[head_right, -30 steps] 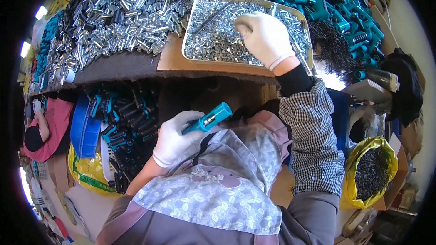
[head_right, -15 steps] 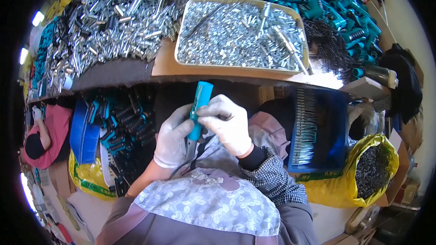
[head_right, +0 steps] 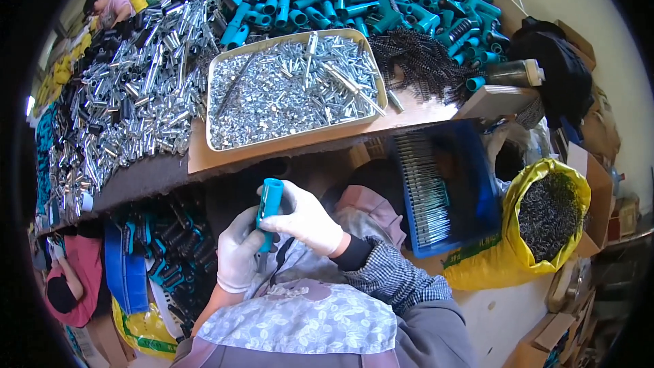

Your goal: Assembling components of a handheld tool, likely a caulking gun, by inserting rods, springs, and triggers into plastic handles.

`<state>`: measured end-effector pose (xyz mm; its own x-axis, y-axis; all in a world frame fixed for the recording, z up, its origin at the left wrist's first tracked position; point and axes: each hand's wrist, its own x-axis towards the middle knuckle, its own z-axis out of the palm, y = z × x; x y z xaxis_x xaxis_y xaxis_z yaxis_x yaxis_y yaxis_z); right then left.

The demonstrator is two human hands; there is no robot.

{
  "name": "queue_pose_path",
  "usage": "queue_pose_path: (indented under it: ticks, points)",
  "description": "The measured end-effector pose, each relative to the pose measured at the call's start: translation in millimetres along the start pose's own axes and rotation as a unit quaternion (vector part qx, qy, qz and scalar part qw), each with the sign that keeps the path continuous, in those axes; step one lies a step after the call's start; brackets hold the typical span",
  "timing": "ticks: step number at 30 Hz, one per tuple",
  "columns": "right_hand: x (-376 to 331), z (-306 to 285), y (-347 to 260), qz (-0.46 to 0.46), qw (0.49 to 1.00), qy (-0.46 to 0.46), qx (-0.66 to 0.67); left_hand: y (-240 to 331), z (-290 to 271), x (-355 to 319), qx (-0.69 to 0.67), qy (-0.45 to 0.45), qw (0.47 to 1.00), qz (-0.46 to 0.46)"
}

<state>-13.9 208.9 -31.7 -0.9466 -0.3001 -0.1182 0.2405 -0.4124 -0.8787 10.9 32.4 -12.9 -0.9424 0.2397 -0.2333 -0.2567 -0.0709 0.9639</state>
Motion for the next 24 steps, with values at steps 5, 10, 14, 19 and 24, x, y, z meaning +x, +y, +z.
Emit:
queue_pose_path:
  ticks: [5, 10, 14, 19, 24]
  points:
    - [6.9, 1.0, -25.5, -0.006, 0.983, -0.043, -0.179, -17.4, -9.5, 4.3, -0.157, -0.080, 0.984, -0.025]
    - [35.4, -12.7, -97.3, -0.199, 0.749, -0.129, -0.619, -11.3, -20.9, 7.7, -0.301, -0.106, 0.946, -0.053]
    - [105.0, -17.7, -168.4, -0.280, 0.717, -0.046, -0.636, 1.2, -31.5, 8.4, -0.315, -0.048, 0.946, -0.066]
    - [232.4, -39.8, -229.5, -0.291, 0.624, -0.013, -0.725, -13.9, -54.1, 15.7, -0.274, -0.057, 0.959, -0.052]
    - [378.8, 11.2, -194.6, -0.332, 0.539, -0.052, -0.773, -6.9, -73.7, 19.3, -0.234, -0.040, 0.968, -0.078]
